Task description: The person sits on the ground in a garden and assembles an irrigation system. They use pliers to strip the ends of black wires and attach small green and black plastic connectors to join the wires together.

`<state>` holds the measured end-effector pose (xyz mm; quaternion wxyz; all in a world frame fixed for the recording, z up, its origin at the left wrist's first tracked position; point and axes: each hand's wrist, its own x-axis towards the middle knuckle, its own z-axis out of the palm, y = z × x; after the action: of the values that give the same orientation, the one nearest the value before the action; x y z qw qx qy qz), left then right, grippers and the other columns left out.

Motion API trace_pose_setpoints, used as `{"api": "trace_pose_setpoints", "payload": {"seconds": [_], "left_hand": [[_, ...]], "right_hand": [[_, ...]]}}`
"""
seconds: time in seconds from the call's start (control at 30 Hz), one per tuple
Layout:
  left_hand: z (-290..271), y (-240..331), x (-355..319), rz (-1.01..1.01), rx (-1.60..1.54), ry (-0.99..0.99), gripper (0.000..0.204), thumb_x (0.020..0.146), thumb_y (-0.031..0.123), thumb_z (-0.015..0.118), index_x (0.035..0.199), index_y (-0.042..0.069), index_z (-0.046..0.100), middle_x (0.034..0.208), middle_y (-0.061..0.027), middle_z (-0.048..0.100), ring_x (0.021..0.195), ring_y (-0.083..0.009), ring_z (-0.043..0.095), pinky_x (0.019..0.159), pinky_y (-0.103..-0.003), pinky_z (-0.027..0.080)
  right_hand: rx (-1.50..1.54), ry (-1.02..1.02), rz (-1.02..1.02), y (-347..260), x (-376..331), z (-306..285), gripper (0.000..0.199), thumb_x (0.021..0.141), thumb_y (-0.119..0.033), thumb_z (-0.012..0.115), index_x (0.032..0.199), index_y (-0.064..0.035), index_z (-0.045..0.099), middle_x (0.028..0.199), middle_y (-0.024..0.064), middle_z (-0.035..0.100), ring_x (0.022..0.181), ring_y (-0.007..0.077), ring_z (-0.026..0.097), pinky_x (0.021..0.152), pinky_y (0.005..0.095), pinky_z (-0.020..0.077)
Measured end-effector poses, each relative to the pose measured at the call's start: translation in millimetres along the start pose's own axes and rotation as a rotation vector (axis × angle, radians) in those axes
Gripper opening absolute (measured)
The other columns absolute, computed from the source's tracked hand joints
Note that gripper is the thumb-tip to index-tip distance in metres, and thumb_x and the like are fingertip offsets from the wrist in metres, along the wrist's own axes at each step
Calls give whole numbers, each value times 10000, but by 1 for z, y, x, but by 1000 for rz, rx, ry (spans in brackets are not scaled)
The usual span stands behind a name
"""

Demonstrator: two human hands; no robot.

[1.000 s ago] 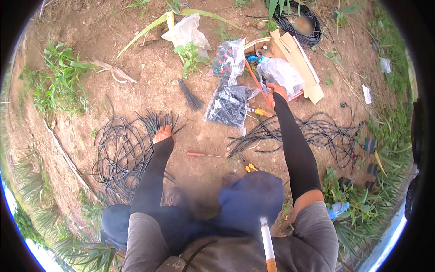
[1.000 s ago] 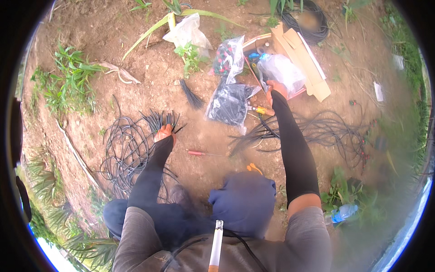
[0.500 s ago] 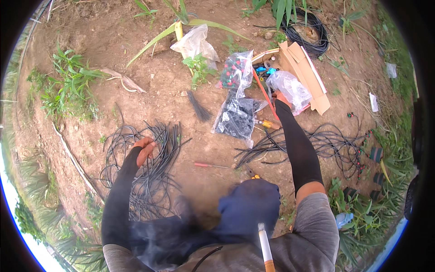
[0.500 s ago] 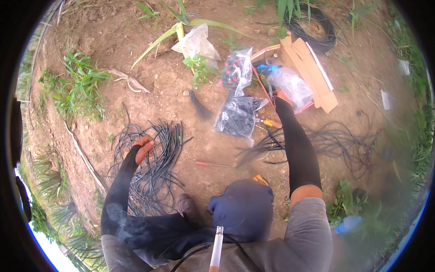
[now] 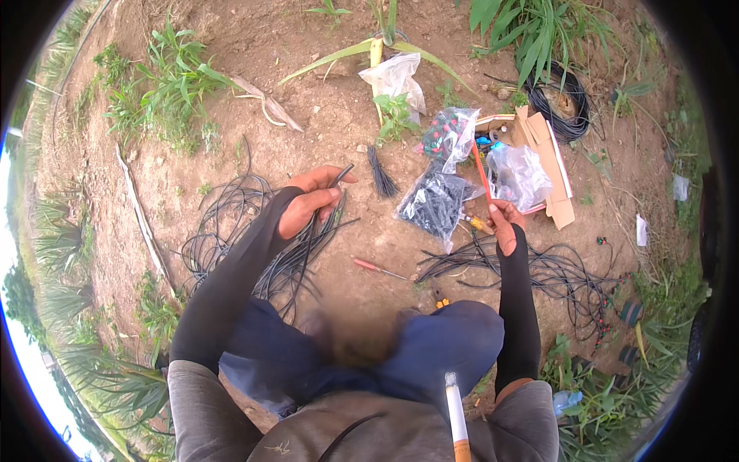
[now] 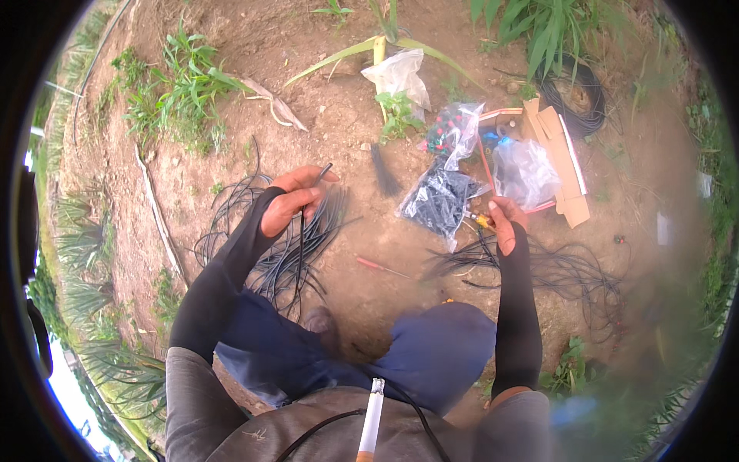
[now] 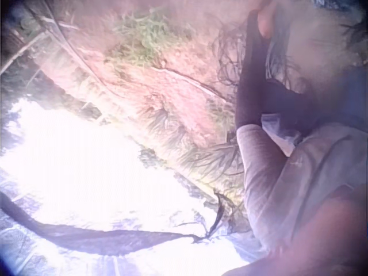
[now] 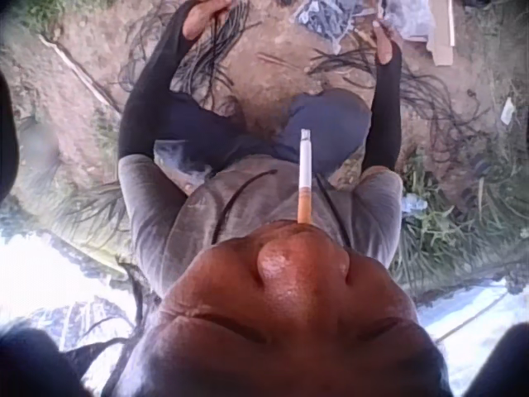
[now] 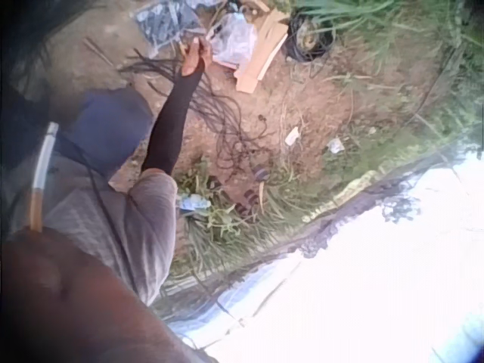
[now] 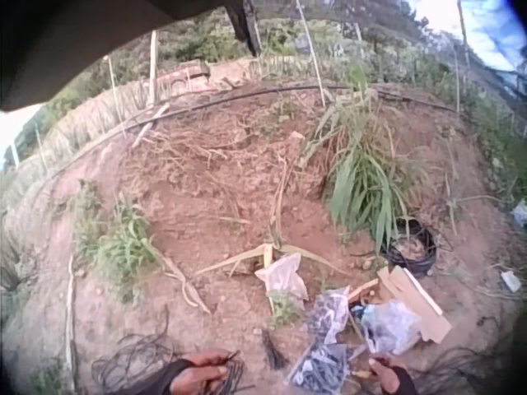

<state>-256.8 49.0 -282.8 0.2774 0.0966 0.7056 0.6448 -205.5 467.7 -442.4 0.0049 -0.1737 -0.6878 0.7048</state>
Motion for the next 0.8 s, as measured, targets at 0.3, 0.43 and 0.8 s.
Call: {"api": "trace_pose_setpoints", "payload": {"seconds": [0.3,0.43,0.8], "left_hand": [[21,13,-9,234,-135,-238,364,986,320,483,1147,26,625,642,51,415,583,-48,375,529,-217,317],[18,9,-18,258,-242,-345,365,981,330,487,1127,40,652,715,16,502,599,-70,413,555,-223,368],[-6,4,-33,339,-277,-476,283,964,204,533,1127,2,646,794,-28,533,654,-99,441,607,-251,371]], "right_hand": [[-108,-334,-75,-178,-94,96,203,900,-55,606,1091,14,604,907,70,632,759,110,602,684,245,511],[-148,-357,-137,-218,-120,147,126,876,-59,653,981,0,617,837,40,632,698,85,591,616,223,493],[-89,-358,-366,-211,-150,212,147,822,15,683,958,8,627,922,68,609,789,97,596,693,228,498]]}}
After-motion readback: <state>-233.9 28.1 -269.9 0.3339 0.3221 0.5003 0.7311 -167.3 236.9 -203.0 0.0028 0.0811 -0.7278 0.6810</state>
